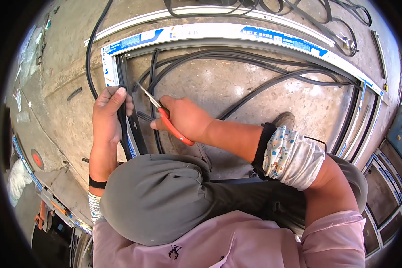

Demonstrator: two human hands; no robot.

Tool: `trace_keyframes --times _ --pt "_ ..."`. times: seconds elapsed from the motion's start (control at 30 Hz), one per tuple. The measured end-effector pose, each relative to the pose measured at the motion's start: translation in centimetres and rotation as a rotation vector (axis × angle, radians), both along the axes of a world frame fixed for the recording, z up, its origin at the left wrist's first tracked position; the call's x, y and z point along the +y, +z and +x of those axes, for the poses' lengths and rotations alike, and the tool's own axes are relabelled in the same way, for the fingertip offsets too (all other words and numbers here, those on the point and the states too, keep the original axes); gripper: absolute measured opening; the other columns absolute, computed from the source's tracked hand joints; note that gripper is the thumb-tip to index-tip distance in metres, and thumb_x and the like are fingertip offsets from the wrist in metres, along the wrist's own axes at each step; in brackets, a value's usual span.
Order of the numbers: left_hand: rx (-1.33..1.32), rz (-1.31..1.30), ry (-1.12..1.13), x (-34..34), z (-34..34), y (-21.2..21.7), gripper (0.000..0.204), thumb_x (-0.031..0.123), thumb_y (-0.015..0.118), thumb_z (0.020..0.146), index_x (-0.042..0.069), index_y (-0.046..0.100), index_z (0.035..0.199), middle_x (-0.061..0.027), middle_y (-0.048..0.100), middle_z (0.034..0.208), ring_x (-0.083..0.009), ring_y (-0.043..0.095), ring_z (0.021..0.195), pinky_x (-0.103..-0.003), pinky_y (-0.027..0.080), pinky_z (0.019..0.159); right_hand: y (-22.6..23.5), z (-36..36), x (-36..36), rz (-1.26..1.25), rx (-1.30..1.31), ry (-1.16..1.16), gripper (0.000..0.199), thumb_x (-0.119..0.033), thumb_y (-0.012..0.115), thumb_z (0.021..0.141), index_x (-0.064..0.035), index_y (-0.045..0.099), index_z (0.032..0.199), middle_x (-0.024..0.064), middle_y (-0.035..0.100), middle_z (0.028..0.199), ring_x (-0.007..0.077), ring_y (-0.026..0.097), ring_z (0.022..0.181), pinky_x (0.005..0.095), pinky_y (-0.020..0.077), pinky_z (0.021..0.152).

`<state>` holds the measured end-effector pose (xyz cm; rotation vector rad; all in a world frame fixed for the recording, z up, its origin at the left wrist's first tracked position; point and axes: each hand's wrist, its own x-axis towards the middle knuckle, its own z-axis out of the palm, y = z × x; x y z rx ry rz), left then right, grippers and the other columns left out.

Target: Assemble metal window or door frames by cutting and inserting rubber seals and gaskets.

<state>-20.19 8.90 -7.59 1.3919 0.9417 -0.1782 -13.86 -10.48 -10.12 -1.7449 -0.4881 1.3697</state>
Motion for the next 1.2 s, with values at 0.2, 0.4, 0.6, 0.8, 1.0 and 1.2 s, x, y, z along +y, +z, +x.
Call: trace_keyframes --times 0.2,0.4,0.6,0.8,1.0,1.2 --pt "-0.278 -0.236 -0.045 -3.6 4.5 0.2 0.028 0.021 0.064 0.093 0.003 0.055 0.112 -0.0114 0.062 0.114 -0.0195 0.061 0.099 -0.029 0.05 0.082 1.4 1.3 2.2 0.11 -0.192 -0.352 0.057 -0.026 0.081 0.072 0.0026 0.048 0.11 0.0212 0.065 0.087 0.0396 0.064 0.083 0.0433 0.05 0.074" --pt "-0.079 -0.199 -0.478 -5.4 4.3 1.0 0.047 0.017 0.07 0.085 0.0 0.051 0.124 -0.0025 0.06 0.087 -0.011 0.056 0.078 -0.026 0.047 0.07 4.8 11.4 -0.5 0.117 -0.436 -0.494 0.033 -0.013 0.078 0.074 0.0056 0.057 0.094 0.0182 0.065 0.079 0.0297 0.066 0.073 0.0373 0.0528 0.066" --pt "0.094 0.574 -0.868 -0.5 2.4 -1.8 0.026 0.012 0.067 0.079 0.0 0.062 0.101 -0.0137 0.064 0.074 -0.0223 0.063 0.068 -0.034 0.048 0.066 7.6 30.2 -21.4 0.257 -0.638 -0.987 0.008 -0.001 0.067 0.078 0.006 0.064 0.081 0.0097 0.06 0.067 0.016 0.058 0.059 0.0277 0.0438 0.05" --pt "-0.004 0.925 -0.905 5.3 2.6 1.6 0.027 0.009 0.073 0.074 0.0 0.057 0.093 -0.0158 0.057 0.076 -0.0295 0.055 0.067 -0.036 0.045 0.065 4.5 32.4 -49.5 -0.063 -0.658 -1.321 0.013 -0.007 0.067 0.082 0.0041 0.061 0.083 0.0141 0.063 0.075 0.0224 0.063 0.065 0.03 0.0497 0.054" --pt "0.052 1.049 -1.085 7.5 3.7 2.7 0.042 0.037 0.072 0.077 -0.001 0.054 0.082 -0.018 0.052 0.069 -0.0374 0.052 0.065 -0.043 0.042 0.061 -2.3 21.5 -50.8 -0.083 -0.229 -1.88 0.021 0.01 0.072 0.073 0.006 0.058 0.087 0.0157 0.062 0.081 0.0272 0.063 0.061 0.036 0.0572 0.054" --pt "0.041 1.118 -1.145 4.4 6.4 4.3 0.037 0.032 0.07 0.081 0.0 0.051 0.077 -0.0174 0.05 0.065 -0.0377 0.048 0.06 -0.044 0.038 0.056 -7.8 21.8 -48.8 0.049 -0.147 -2.0 0.024 0.011 0.07 0.074 0.0027 0.055 0.091 0.0129 0.06 0.08 0.0234 0.061 0.06 0.0363 0.0553 0.055"
